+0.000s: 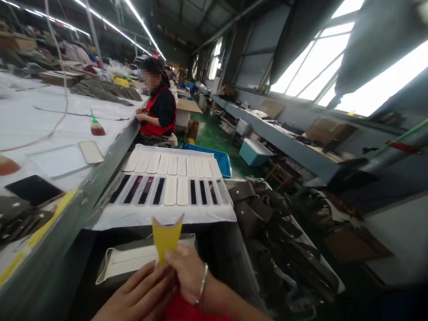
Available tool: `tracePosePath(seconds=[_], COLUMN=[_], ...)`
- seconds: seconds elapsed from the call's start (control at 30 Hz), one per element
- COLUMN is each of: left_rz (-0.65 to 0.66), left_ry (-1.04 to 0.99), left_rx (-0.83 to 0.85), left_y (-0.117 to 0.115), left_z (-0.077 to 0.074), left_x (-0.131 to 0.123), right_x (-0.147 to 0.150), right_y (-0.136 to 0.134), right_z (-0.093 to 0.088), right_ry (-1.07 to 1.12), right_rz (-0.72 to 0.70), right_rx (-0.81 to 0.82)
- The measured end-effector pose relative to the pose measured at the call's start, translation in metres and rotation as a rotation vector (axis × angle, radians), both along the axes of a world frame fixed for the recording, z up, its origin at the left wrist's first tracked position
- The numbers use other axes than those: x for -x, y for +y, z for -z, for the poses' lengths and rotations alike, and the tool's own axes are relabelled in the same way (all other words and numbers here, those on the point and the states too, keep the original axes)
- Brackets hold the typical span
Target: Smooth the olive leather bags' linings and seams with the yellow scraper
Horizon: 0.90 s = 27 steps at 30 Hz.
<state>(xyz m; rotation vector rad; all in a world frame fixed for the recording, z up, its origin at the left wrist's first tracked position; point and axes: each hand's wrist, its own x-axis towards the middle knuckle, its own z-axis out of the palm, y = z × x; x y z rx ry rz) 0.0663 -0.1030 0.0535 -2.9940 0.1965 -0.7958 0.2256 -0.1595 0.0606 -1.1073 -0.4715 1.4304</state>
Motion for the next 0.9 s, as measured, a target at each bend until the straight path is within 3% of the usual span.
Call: tracePosePath(seconds=[0.03, 0.1, 0.17, 0.23, 0.33, 0.4, 0.47, 0.6, 0.7, 0.8, 0.87, 0.9], left_rz=[0.064, -0.052, -0.321, -0.407, -0.261, -0.172, -0.076, 0.054, 0.088, 0.076, 0.005, -0.041], left_ry=[0.056, 0.142, 0.273, 0.511, 0.799, 0.901, 0.961, 0.996, 0.984, 1.01, 1.04, 1.055], left_rx=[0.0, 0.196, 0.561, 0.934, 1.347, 1.577, 1.841, 2.328, 2.498, 2.554, 2.443, 2.306], left_y=[0.008, 0.032, 0.062, 0.09, 0.113, 0.115, 0.111, 0.103, 0.108, 0.118, 0.124, 0.126], left_z=[-0.008, -0.014, -0.008, 0.006, 0.029, 0.041, 0.049, 0.061, 0.068, 0.075, 0.078, 0.079], left_x=[-0.013, -0.036, -0.059, -0.085, -0.124, -0.145, -0.16, -0.175, -0.176, -0.172, -0.17, -0.169], right_x=[-0.023, -0.071, -0.115, -0.147, -0.171, -0.177, -0.177, -0.166, -0.157, -0.155, -0.156, -0.157], right_y=[-0.008, -0.022, -0.031, -0.035, -0.027, -0.015, 0.001, 0.029, 0.043, 0.053, 0.058, 0.06], right_z=[-0.003, -0.004, 0.001, 0.01, 0.022, 0.025, 0.027, 0.034, 0.045, 0.051, 0.053, 0.054], right_ry=[-0.031, -0.244, -0.463, -0.581, -0.602, -0.774, -1.048, -1.397, -1.637, -1.723, -1.77, -1.796], right_rz=[0.062, 0.106, -0.032, -0.257, -0.621, -0.794, -0.853, -0.794, -0.726, -0.685, -0.697, -0.705], right_rx=[0.018, 0.097, 0.261, 0.402, 0.507, 0.487, 0.423, 0.403, 0.456, 0.413, 0.305, 0.248])
